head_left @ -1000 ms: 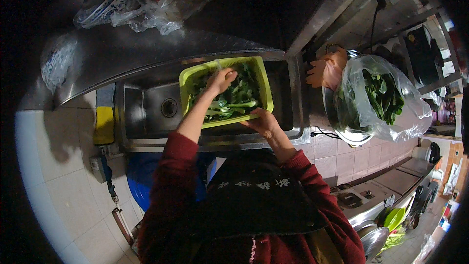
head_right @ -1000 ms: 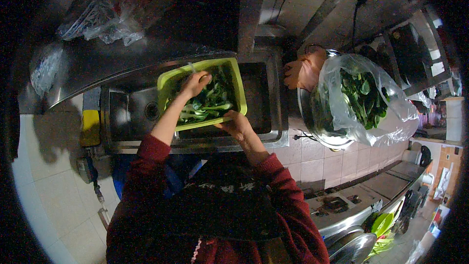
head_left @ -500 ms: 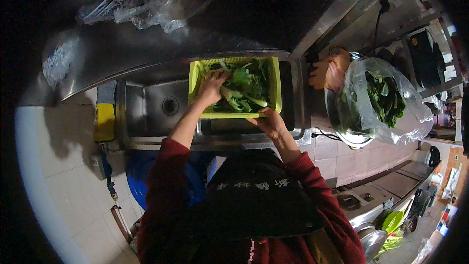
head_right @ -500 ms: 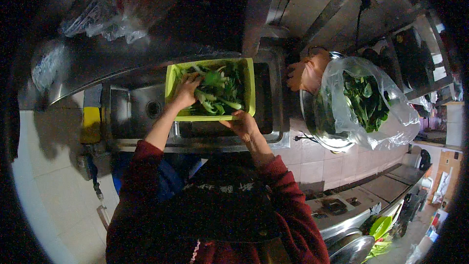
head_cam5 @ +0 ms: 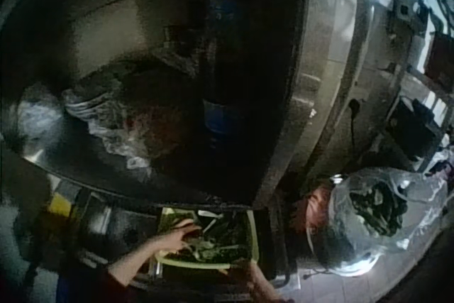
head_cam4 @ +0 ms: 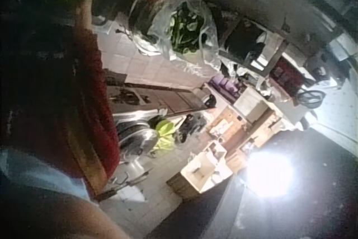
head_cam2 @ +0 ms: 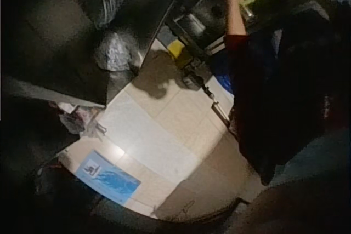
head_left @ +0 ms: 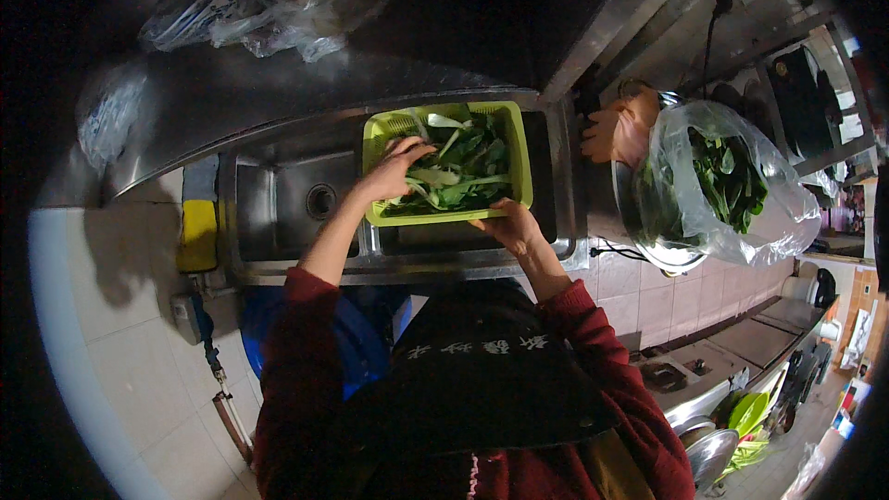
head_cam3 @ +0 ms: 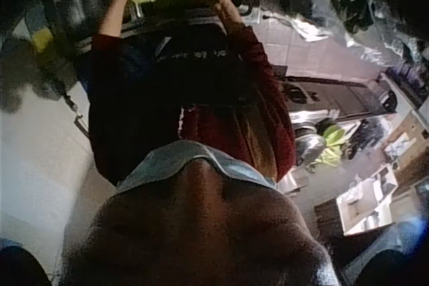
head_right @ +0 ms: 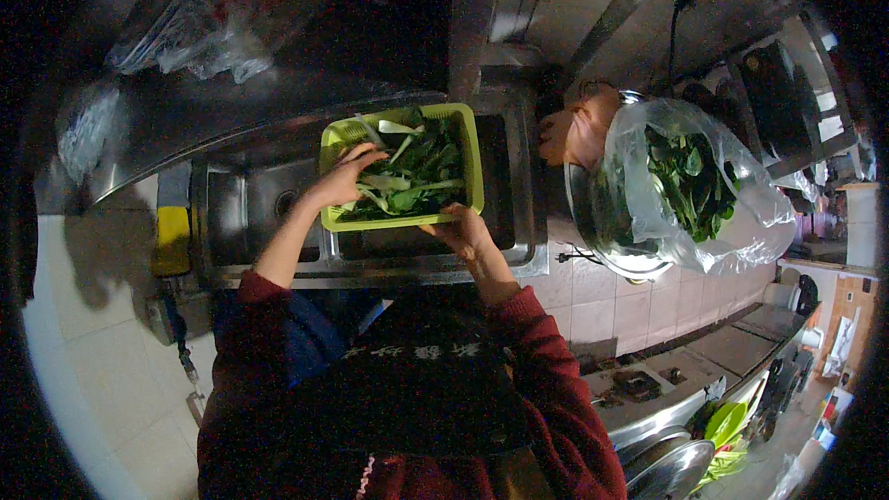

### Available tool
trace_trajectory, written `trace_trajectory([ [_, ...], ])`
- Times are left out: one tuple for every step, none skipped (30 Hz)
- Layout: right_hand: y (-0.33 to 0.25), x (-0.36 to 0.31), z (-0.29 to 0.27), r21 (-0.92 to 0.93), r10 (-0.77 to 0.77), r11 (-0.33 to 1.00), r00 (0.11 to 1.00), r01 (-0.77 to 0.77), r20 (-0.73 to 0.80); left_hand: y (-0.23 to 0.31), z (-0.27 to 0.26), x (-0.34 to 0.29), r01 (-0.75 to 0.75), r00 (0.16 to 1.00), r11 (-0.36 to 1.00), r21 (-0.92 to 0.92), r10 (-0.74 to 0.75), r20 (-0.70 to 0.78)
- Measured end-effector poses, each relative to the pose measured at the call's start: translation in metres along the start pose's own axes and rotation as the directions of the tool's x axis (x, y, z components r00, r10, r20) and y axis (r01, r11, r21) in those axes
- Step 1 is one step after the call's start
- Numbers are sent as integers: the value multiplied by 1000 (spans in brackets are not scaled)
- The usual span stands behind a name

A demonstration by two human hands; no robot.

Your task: The person stirs a red sauce in a pot, then washes leafy greens in a sink using a yellow basket, and returns to stir the pot before serving the dish into a bowl.

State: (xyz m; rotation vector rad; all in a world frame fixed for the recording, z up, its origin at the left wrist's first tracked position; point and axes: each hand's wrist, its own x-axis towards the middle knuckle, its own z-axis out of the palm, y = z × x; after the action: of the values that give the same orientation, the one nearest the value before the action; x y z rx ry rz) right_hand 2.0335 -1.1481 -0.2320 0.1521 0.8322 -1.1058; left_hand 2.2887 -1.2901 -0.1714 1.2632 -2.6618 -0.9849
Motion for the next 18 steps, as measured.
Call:
trace_trajectory([
  [0, 3, -1, 18, 23, 1000, 999, -22, -38, -5, -2, -1, 95, 996, 995, 44, -94, -6],
  [1, 6, -3, 65, 62, 996, 997, -58, -53, -12, -4, -1, 187, 982, 978, 89, -187, -13],
  [2, 9, -5, 48, 46, 998, 998, -44, -33, -19, -6, -2, 220, 975, 974, -49, -222, -28],
  [4, 11, -8, 57, 45, 997, 999, -45, 9, -24, -7, 1, 178, 980, 978, -108, -186, -72],
  [6, 13, -9, 50, 46, 998, 999, -46, -1, -27, -7, 5, 126, 983, 978, -168, -146, -114],
  [7, 13, -10, 41, 47, 998, 998, -49, 43, -28, -7, 8, 103, 979, 971, -216, -137, -151],
  [10, 12, -10, 16, 50, 999, 998, -51, 36, -22, 1, 15, 46, 953, 945, -325, -139, -269],
  [11, 10, -8, -10, 53, 999, 998, -53, 30, -12, 10, 24, 96, 922, 918, -384, -227, -314],
  [13, 8, -5, -23, 38, 999, 999, -38, 34, 0, 20, 33, 22, 912, 909, -416, -189, -365],
  [15, 6, -1, -38, 23, 999, 999, -22, 39, 14, 28, 42, 48, 908, 891, -451, -227, -351],
  [16, 4, 4, -48, 20, 999, 996, -16, 86, 28, 38, 47, 31, 944, 965, -260, -114, -310],
  [14, 2, 7, -63, 13, 998, 1000, -12, 27, 42, 47, 49, 102, 973, 994, -45, -109, -205],
  [12, 0, 11, -70, 18, 997, 1000, -17, 12, 55, 58, 44, 103, 988, 990, 99, -91, -124],
  [9, -2, 13, -57, 17, 998, 999, -15, 42, 65, 64, 39, 80, 995, 971, 225, -66, -69],
  [7, -1, 16, 5, 20, 1000, 1000, -20, 20, 65, 61, 37, 15, 1000, 967, 255, -11, -15],
  [4, -3, 15, 43, 19, 999, 996, -22, 82, 63, 57, 31, -90, 996, 963, 254, 89, 14],
  [2, -3, 14, 72, 9, 997, 994, -17, 106, 61, 53, 27, -139, 990, 953, 270, 125, 67],
  [0, -4, 12, 125, 3, 992, 987, -23, 161, 60, 49, 23, -194, 980, 953, 235, 198, 6],
])
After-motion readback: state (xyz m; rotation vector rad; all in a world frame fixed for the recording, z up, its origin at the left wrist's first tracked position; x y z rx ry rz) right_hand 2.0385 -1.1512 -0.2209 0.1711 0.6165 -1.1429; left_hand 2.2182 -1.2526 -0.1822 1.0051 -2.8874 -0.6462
